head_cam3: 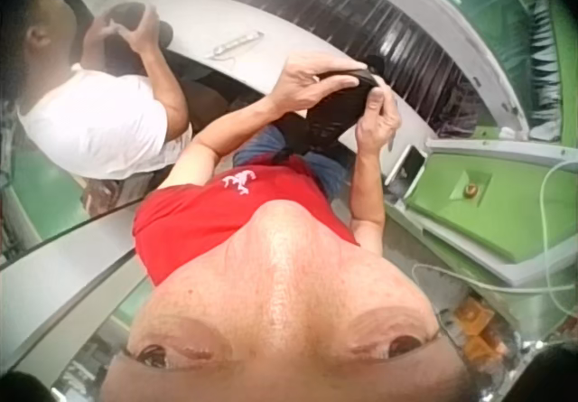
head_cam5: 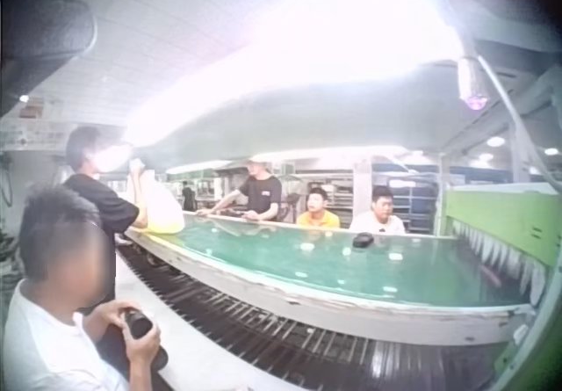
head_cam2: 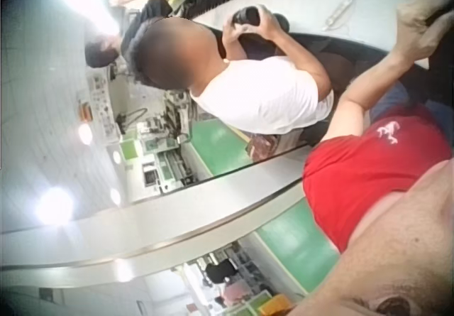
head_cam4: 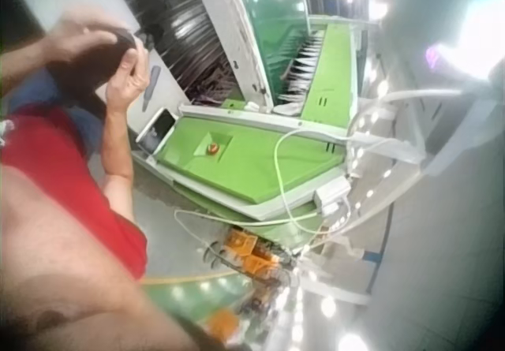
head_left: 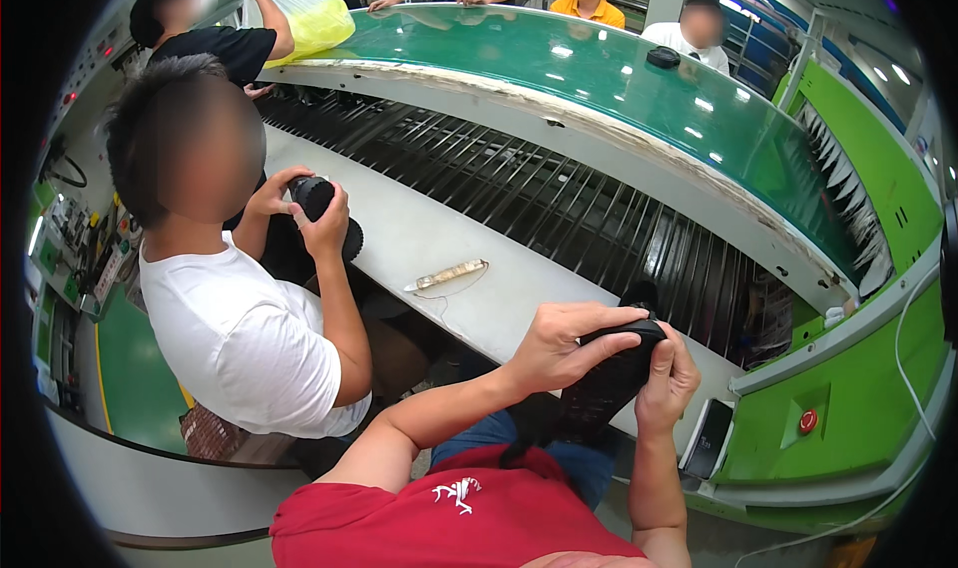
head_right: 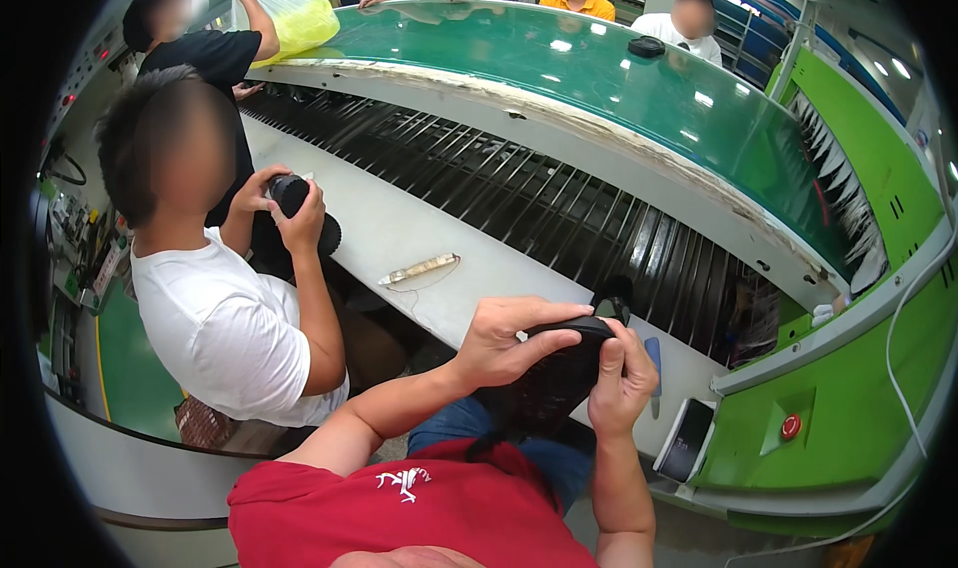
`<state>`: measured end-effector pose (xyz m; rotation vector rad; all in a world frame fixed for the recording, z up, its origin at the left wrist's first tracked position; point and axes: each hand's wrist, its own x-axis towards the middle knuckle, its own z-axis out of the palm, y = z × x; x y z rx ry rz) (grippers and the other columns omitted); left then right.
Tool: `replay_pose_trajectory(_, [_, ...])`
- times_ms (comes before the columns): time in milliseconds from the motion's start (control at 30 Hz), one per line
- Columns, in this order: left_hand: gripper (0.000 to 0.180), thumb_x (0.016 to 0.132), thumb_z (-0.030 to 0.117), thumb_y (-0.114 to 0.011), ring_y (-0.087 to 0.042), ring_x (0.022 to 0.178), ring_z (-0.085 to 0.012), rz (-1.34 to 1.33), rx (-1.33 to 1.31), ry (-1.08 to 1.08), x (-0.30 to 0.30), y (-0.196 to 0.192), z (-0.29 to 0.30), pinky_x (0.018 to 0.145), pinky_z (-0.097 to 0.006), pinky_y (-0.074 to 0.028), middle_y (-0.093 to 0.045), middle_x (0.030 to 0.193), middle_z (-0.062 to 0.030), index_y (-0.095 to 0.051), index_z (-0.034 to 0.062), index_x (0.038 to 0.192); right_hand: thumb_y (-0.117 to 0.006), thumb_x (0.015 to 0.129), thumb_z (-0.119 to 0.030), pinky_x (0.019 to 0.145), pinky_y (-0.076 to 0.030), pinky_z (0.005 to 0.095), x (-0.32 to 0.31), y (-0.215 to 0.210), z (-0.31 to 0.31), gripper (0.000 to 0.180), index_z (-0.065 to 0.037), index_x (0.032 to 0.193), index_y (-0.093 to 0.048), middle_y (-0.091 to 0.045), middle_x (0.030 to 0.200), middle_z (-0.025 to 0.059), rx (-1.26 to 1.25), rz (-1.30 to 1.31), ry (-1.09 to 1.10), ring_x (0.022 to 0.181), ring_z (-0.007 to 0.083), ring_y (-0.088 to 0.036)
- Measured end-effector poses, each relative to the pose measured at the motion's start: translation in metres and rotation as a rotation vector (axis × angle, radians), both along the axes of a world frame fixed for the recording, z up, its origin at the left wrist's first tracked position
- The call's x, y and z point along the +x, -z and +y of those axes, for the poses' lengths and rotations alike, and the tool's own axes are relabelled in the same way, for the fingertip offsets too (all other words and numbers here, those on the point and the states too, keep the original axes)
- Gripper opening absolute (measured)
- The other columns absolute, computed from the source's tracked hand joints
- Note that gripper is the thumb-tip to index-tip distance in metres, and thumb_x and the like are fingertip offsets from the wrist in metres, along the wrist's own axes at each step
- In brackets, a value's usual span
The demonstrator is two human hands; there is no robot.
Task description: The person assembles sandals by attaching black rubber soles to olive-green uppers on a factory assembly line. They pick up soles and uppers, align them, and press them together by hand, then place the finished sandals onto the conveyor belt.
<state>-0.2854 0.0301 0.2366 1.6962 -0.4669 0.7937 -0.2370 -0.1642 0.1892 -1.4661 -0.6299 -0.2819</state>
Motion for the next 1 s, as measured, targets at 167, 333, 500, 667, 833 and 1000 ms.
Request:
replay_pose_trajectory(167, [0.026, 0.102, 0.01, -0.081, -0.082, 0.096, -0.0203, 0.11, -0.063, -0.021, 0.02, 0.027, 0.006, 0.084, -0.033, -0.063, -0.085, 0.108, -0.0161, -0.081, -0.0009, 0.125, -0.065, 0.117, -0.029, 0.091, -0.052, 0.0281, 0.014, 0.01, -0.005, 0.037, 0.003, 0.129, -0.076, -0.074, 0.106, 0.0023, -0.011, 0.185, -0.023, 0.1, 0.0116, -0.066])
replay_pose_trajectory(333, [0.029, 0.105, 0.023, -0.079, -0.078, 0.089, -0.0153, 0.381, -0.27, -0.126, 0.068, 0.091, 0.035, 0.082, -0.031, -0.061, -0.084, 0.101, -0.0133, -0.081, -0.0023, 0.12, -0.078, 0.103, -0.026, 0.121, -0.043, 0.046, 0.05, 0.045, -0.017, 0.059, -0.008, 0.157, -0.06, -0.052, 0.154, 0.0184, -0.599, 0.0, 0.263, 0.141, 0.0362, -0.054])
replay_pose_trajectory(500, [0.037, 0.105, 0.03, -0.079, -0.076, 0.085, -0.0152, 0.547, -0.226, -0.327, 0.104, 0.181, 0.066, 0.081, -0.033, -0.061, -0.083, 0.096, -0.0125, -0.082, -0.0038, 0.118, -0.08, 0.098, -0.024, 0.125, -0.04, 0.0466, 0.069, 0.094, -0.02, 0.068, -0.008, 0.16, -0.056, -0.051, 0.155, 0.022, -0.622, 0.097, 0.185, 0.146, 0.0399, -0.051])
replay_pose_trajectory(667, [0.038, 0.103, 0.032, -0.079, -0.075, 0.081, -0.0158, 0.615, -0.116, -0.354, 0.1, 0.189, 0.058, 0.079, -0.034, -0.061, -0.082, 0.092, -0.0131, -0.082, -0.0037, 0.116, -0.076, 0.091, -0.013, 0.126, -0.039, 0.0453, 0.075, 0.095, -0.023, 0.071, -0.007, 0.159, -0.056, -0.05, 0.157, 0.0203, -0.572, 0.16, 0.117, 0.147, 0.0376, -0.05])
replay_pose_trajectory(833, [0.039, 0.103, 0.034, -0.08, -0.075, 0.08, -0.0177, 0.623, -0.067, -0.401, 0.099, 0.193, 0.056, 0.079, -0.034, -0.061, -0.082, 0.091, -0.0136, -0.083, -0.003, 0.116, -0.071, 0.083, -0.005, 0.126, -0.04, 0.0433, 0.075, 0.089, -0.026, 0.078, -0.008, 0.159, -0.057, -0.052, 0.156, 0.0173, -0.464, 0.295, 0.083, 0.146, 0.0337, -0.053])
replay_pose_trajectory(1000, [0.042, 0.101, 0.038, -0.08, -0.079, 0.086, -0.0284, 0.616, -0.089, -0.404, 0.099, 0.19, 0.055, 0.082, -0.04, -0.062, -0.083, 0.096, -0.0185, -0.083, -0.0006, 0.115, -0.068, 0.08, -0.001, 0.124, -0.043, 0.0418, 0.077, 0.08, -0.027, 0.08, -0.011, 0.159, -0.059, -0.054, 0.156, 0.0156, -0.414, 0.389, 0.062, 0.144, 0.0327, -0.056])
